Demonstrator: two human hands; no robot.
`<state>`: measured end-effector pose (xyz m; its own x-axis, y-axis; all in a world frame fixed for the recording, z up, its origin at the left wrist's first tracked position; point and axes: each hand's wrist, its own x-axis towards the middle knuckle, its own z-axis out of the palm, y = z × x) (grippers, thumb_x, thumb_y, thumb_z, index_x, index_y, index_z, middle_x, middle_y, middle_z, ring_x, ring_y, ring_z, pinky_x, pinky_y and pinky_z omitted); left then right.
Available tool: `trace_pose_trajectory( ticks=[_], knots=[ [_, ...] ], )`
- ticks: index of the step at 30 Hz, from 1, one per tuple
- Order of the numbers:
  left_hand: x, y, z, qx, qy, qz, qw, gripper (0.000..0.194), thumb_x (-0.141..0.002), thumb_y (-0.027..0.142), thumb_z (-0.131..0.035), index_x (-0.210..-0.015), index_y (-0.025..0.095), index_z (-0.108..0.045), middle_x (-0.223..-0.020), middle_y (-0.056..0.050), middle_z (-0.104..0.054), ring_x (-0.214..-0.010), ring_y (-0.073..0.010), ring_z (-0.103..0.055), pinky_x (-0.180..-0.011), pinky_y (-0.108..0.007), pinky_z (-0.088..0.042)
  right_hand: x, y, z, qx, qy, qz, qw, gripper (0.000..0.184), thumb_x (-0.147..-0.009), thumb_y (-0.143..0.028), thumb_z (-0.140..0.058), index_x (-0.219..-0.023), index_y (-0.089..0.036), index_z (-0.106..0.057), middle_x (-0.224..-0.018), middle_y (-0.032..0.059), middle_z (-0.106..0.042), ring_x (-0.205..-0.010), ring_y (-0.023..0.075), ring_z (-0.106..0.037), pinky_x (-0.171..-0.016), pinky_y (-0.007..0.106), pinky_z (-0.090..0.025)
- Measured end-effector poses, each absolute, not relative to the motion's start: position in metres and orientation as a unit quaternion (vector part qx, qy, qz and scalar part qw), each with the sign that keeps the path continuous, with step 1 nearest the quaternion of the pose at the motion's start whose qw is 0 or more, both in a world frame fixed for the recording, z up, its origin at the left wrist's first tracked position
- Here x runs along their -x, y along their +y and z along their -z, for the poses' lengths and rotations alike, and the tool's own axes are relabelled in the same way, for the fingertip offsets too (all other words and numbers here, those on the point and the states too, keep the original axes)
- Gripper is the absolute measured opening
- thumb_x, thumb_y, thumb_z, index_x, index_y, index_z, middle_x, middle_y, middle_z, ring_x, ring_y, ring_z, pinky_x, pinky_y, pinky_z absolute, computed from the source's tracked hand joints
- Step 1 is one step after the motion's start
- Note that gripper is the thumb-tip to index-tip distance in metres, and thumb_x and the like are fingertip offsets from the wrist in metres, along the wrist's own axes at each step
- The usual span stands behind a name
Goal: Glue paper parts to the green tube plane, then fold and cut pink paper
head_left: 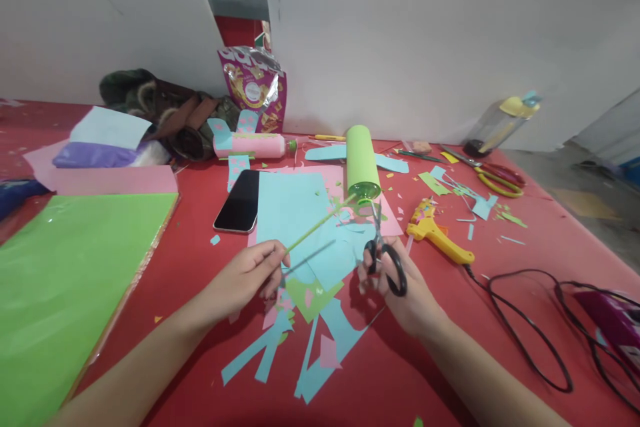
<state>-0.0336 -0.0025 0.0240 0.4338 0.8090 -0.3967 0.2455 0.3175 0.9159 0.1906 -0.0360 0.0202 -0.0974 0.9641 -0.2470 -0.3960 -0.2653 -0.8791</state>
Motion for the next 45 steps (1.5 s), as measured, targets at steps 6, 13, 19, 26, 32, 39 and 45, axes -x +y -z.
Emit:
trace_pose_trajectory(
  ticks=[6, 13, 19, 26, 32, 39, 45],
  knots=[
    [0.034, -0.001, -0.027, -0.554, 0.519, -0.265, 0.594, 0.03, -0.083, 0.044, -0.035, -0.077, 0.018, -0.049, -0.041, 0.01, -0.034, -0.037, -0.0067, -0.032, -0.044, -0.019, -0.041, -0.192, -0.041, -0.024, 0.391, -0.386, -0.764, 0.338, 0.04, -0.067, -0.05, -0.061, -0.077, -0.022, -0.034, -0.062, -0.0069, -0.047, -0.048, 0.009, -0.055, -0.037, 0.018, -0.041],
    [0.033, -0.003, -0.026, -0.588, 0.502, -0.244, 0.585, 0.028, -0.079, 0.043, -0.042, -0.081, 0.016, -0.05, -0.039, 0.011, -0.032, -0.037, -0.0065, -0.034, -0.043, -0.02, -0.039, -0.191, -0.041, -0.025, 0.413, -0.425, -0.758, 0.272, 0.045, -0.064, -0.053, -0.062, -0.077, -0.021, -0.032, -0.056, -0.0098, -0.045, -0.046, 0.0085, -0.057, -0.038, 0.017, -0.043],
    [0.032, -0.005, -0.028, -0.614, 0.515, -0.216, 0.558, 0.024, -0.076, 0.038, -0.045, -0.087, 0.017, -0.052, -0.041, 0.009, -0.04, -0.038, -0.0081, -0.043, -0.041, -0.018, -0.038, -0.19, -0.041, -0.023, 0.416, -0.429, -0.759, 0.261, 0.045, -0.064, -0.052, -0.062, -0.076, -0.022, -0.031, -0.055, -0.0102, -0.045, -0.045, 0.008, -0.057, -0.04, 0.018, -0.044],
    [0.033, -0.006, -0.024, -0.675, 0.491, -0.184, 0.52, 0.032, -0.081, 0.037, -0.039, -0.099, 0.016, -0.054, -0.048, 0.005, -0.052, -0.043, -0.0111, -0.052, -0.047, -0.021, -0.041, -0.186, -0.042, -0.021, 0.423, -0.423, -0.755, 0.268, 0.044, -0.066, -0.052, -0.061, -0.076, -0.022, -0.031, -0.051, -0.0109, -0.045, -0.043, 0.0069, -0.054, -0.039, 0.017, -0.044],
    [0.031, -0.005, -0.025, -0.743, 0.492, -0.18, 0.417, 0.027, -0.081, 0.031, -0.036, -0.092, 0.016, -0.055, -0.058, 0.002, -0.056, -0.055, -0.0131, -0.053, -0.054, -0.022, -0.041, -0.181, -0.044, -0.02, 0.431, -0.413, -0.757, 0.265, 0.042, -0.067, -0.048, -0.061, -0.076, -0.022, -0.03, -0.049, -0.0105, -0.048, -0.042, 0.0069, -0.053, -0.038, 0.017, -0.043],
    [0.029, -0.01, -0.025, -0.763, 0.482, -0.123, 0.412, 0.024, -0.086, 0.032, -0.027, -0.079, 0.018, -0.046, -0.054, 0.004, -0.05, -0.049, -0.0118, -0.049, -0.051, -0.021, -0.036, -0.176, -0.046, -0.017, 0.444, -0.404, -0.759, 0.254, 0.045, -0.065, -0.055, -0.06, -0.076, -0.022, -0.03, -0.044, -0.0099, -0.05, -0.039, 0.009, -0.053, -0.036, 0.018, -0.04],
    [0.028, -0.008, -0.021, -0.777, 0.496, -0.132, 0.365, 0.034, -0.086, 0.038, -0.027, -0.092, 0.018, -0.054, -0.056, 0.002, -0.054, -0.053, -0.0145, -0.052, -0.054, -0.023, -0.037, -0.174, -0.049, -0.013, 0.445, -0.403, -0.759, 0.253, 0.044, -0.066, -0.054, -0.058, -0.077, -0.022, -0.029, -0.043, -0.0072, -0.054, -0.038, 0.0098, -0.053, -0.036, 0.018, -0.038]
  ],
)
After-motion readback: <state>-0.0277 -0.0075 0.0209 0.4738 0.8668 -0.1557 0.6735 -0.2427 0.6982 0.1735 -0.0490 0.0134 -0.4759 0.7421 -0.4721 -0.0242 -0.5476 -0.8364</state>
